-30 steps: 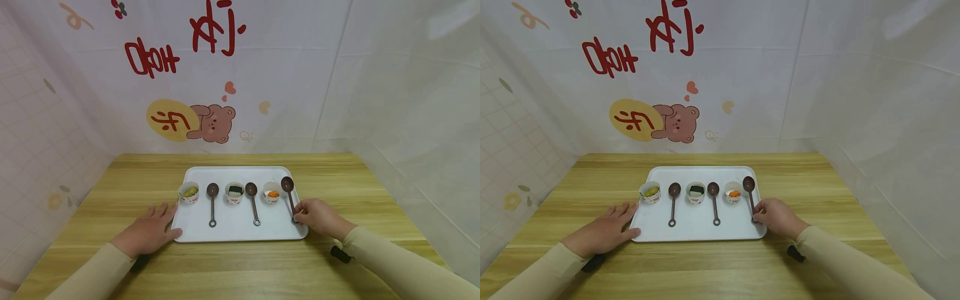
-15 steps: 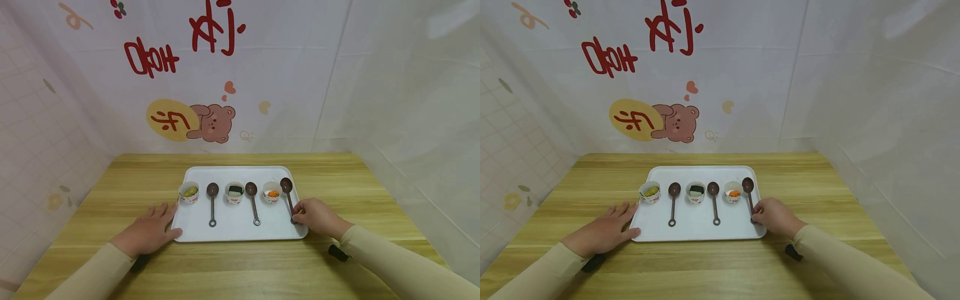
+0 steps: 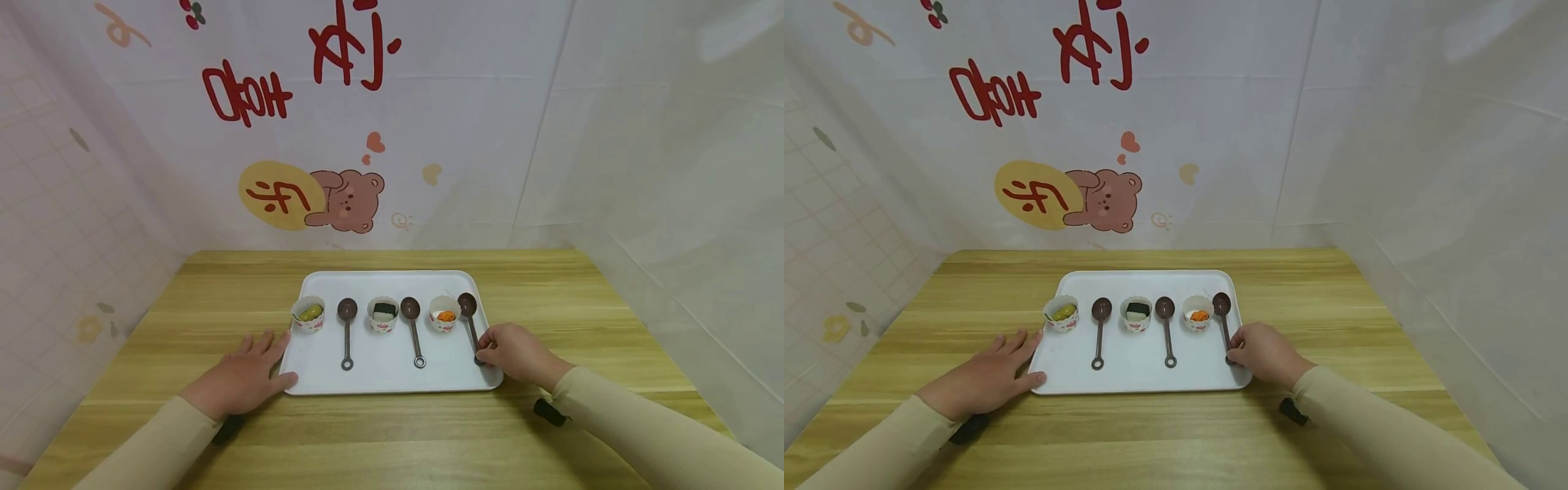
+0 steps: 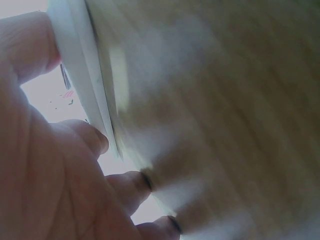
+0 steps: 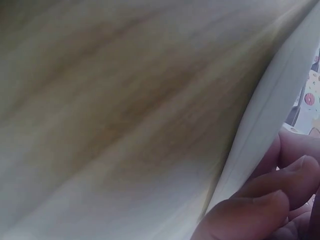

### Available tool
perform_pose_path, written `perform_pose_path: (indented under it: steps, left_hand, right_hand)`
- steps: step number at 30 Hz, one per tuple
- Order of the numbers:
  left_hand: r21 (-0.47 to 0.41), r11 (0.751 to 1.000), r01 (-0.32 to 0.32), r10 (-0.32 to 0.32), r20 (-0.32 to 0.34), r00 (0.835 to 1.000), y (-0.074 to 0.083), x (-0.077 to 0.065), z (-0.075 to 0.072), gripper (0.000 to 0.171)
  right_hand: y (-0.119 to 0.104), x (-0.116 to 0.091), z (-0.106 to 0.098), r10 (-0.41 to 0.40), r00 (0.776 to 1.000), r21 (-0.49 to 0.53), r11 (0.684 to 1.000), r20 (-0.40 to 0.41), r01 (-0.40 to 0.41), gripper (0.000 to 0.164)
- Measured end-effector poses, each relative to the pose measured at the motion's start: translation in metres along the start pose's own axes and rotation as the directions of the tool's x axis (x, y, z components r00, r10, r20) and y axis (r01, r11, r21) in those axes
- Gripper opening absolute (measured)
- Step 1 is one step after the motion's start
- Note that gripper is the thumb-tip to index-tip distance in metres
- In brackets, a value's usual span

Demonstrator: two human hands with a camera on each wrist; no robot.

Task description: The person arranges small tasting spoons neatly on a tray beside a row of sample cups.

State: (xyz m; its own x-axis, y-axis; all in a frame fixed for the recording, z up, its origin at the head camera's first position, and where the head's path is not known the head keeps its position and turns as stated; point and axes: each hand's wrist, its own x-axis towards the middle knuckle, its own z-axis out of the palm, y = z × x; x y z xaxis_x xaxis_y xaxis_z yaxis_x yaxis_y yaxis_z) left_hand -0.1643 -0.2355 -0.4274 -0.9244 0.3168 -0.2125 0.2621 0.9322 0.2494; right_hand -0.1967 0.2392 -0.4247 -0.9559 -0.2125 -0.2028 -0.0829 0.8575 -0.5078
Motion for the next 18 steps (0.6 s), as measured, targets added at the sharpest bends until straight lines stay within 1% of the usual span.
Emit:
perform_pose_path:
  steps: [9,18]
  left_hand:
    - [-0.004,1.000,0.003,-0.003,0.000,1.000,0.0016,-0.0011,-0.0006,0.088]
    - [0.002,1.000,0.001,-0.001,-0.009,1.000,0.0010,-0.0010,0.0007,0.088]
  right_hand:
    - [-0.0009,0.0016,0.0015,0.009,1.000,-0.027,1.000,0.000,-0.009,0.007]
    - [-0.0032,0.0016,0.0014,0.001,1.000,-0.040,0.999,-0.007,-0.001,0.008]
